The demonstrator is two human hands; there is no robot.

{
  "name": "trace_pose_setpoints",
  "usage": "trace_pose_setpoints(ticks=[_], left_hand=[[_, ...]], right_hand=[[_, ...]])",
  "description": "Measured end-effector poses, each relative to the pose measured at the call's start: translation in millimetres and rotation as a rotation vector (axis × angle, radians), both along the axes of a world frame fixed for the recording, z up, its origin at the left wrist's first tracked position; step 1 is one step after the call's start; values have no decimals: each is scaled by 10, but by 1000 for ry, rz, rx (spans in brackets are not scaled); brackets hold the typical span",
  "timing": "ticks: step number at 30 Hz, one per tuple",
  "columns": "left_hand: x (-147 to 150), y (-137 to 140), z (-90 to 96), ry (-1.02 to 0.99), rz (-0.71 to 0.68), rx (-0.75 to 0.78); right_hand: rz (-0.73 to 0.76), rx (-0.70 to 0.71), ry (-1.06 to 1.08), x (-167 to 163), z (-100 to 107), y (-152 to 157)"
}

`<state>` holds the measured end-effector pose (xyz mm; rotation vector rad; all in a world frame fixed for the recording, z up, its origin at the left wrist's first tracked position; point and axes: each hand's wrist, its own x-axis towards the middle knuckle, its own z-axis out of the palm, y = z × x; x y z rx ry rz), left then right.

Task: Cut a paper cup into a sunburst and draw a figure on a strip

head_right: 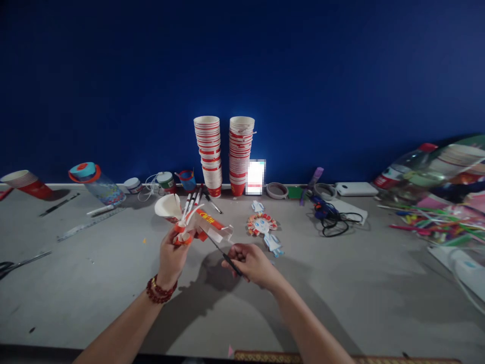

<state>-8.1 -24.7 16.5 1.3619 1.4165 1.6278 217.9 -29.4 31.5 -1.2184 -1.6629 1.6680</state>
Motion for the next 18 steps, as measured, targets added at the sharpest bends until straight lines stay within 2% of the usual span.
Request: trace_pose_setpoints(ticks=[8,18], left_hand=[[11,-8,49,-7,-4,4],[38,23,-71,-277,-53,-96]], right_hand=[[3,21,-11,-25,43,-16],[-13,-28,12,-39,-10,-35]])
